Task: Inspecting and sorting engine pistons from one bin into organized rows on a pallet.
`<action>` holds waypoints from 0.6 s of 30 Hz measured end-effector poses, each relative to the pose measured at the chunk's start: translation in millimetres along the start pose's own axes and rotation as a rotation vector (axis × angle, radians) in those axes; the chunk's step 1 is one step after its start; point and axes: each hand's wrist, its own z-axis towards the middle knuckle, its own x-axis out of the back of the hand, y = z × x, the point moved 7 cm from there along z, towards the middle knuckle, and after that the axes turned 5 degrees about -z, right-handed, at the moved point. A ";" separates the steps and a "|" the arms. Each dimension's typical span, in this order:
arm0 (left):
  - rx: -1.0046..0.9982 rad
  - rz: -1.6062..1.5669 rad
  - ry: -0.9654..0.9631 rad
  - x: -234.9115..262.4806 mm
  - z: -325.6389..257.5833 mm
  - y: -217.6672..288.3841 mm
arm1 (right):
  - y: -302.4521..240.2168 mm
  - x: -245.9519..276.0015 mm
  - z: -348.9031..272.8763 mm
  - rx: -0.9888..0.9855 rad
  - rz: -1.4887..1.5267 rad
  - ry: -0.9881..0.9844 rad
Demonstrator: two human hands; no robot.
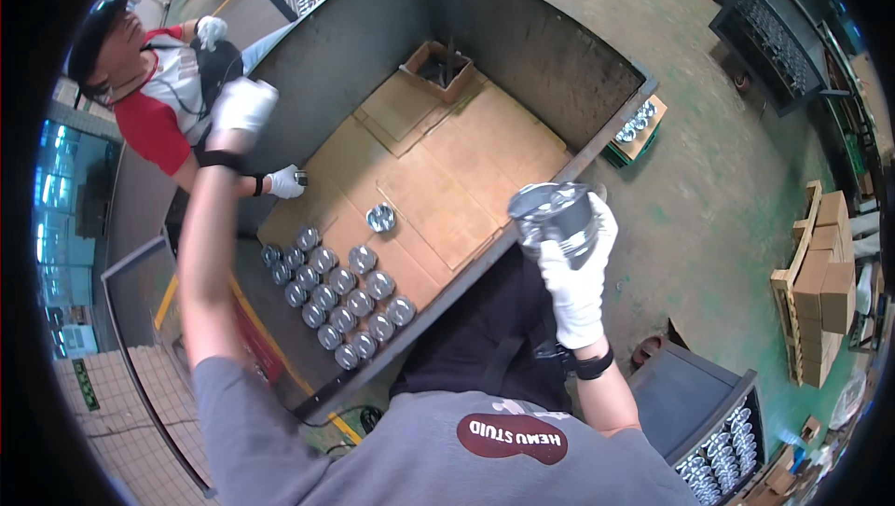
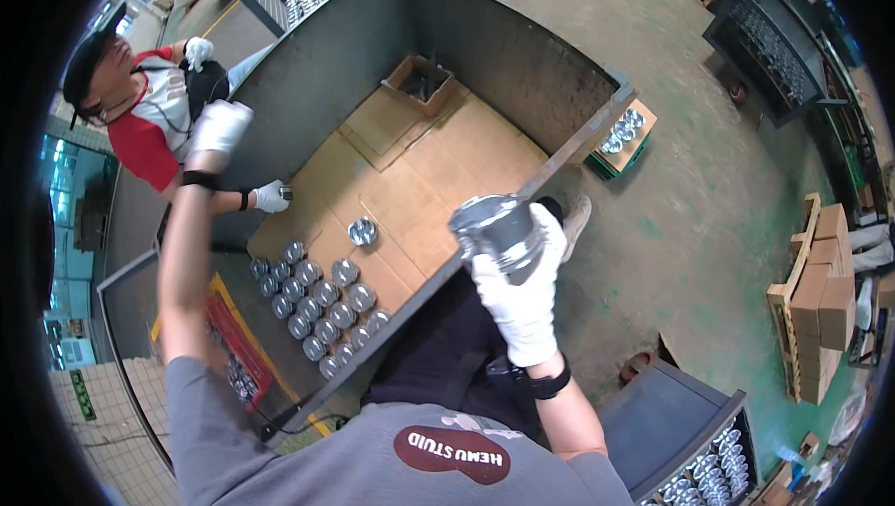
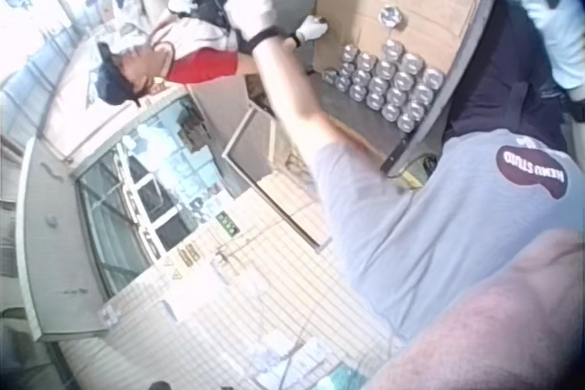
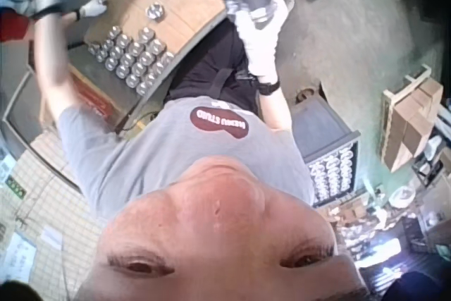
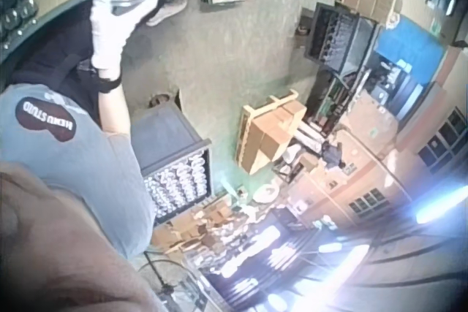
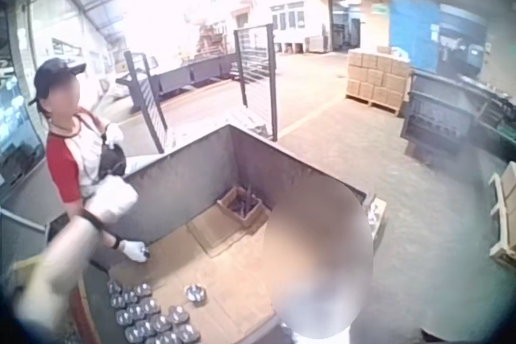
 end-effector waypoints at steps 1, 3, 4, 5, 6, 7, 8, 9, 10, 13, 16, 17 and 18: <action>0.238 -0.635 -0.056 -49.2 20.8 24.2 | -6.2 -13.9 5.7 0.022 0.023 -0.019; 0.172 -0.700 -0.390 -125.2 49.2 131.5 | 3.9 -33.9 17.4 0.013 0.075 -0.007; 0.175 -0.663 -0.479 -179.2 57.1 160.9 | 2.4 -45.0 23.0 0.030 0.023 -0.028; 0.078 -0.357 -0.658 -225.2 58.5 186.3 | -8.3 -56.9 29.2 0.112 0.003 -0.038; 0.374 -0.507 -0.731 -269.3 47.0 184.0 | -21.1 -69.8 33.6 0.199 0.003 -0.053; 0.430 -0.655 -0.666 -244.2 61.7 269.2 | 3.7 -62.2 46.3 0.207 -0.162 0.004; 0.384 -0.711 -0.727 -207.4 67.8 332.8 | 29.4 -55.9 55.4 0.178 -0.192 0.004; 0.400 -0.717 -0.679 -199.3 68.2 346.9 | 33.6 -59.1 60.2 0.184 -0.219 -0.007; 0.370 -0.746 -0.649 -196.0 72.4 358.4 | 35.1 -63.1 65.0 0.189 -0.244 -0.019; 0.319 -0.862 -0.458 -199.6 91.0 382.9 | 34.1 -76.6 70.5 0.271 -0.379 -0.030; 0.305 -1.073 -0.318 -197.0 121.1 402.6 | 33.0 -78.9 68.2 0.257 -0.393 -0.076; 0.311 -1.089 -0.240 -203.4 131.3 398.3 | 33.7 -82.8 66.9 0.240 -0.382 -0.089; 0.308 -1.116 -0.161 -202.4 142.7 399.4 | 38.8 -83.9 64.4 0.234 -0.389 -0.073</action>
